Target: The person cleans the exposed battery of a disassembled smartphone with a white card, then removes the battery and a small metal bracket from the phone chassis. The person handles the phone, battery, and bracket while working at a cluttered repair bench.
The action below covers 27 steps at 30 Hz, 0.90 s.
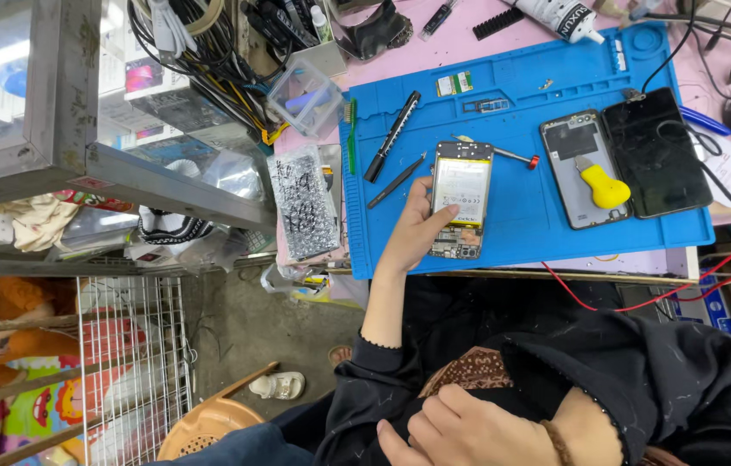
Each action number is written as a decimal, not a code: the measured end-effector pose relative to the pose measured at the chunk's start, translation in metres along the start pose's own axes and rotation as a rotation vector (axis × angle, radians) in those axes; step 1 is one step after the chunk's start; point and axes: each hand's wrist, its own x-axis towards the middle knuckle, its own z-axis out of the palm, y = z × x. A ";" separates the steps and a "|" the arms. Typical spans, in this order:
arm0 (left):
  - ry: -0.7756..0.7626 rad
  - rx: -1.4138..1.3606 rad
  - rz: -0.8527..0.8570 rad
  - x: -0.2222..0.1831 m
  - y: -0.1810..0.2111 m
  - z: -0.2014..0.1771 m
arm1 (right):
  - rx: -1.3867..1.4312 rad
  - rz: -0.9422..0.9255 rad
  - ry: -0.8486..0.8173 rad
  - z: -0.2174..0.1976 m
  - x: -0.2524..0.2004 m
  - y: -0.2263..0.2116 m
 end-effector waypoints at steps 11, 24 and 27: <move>0.022 0.007 -0.003 0.000 -0.013 -0.004 | 0.414 0.645 -0.155 -0.030 -0.068 0.093; -0.005 -0.017 0.028 0.001 -0.011 -0.005 | -0.277 1.281 0.042 0.004 -0.304 0.184; 0.008 -0.010 0.008 -0.001 -0.012 -0.006 | -0.025 1.378 0.169 0.028 -0.337 0.194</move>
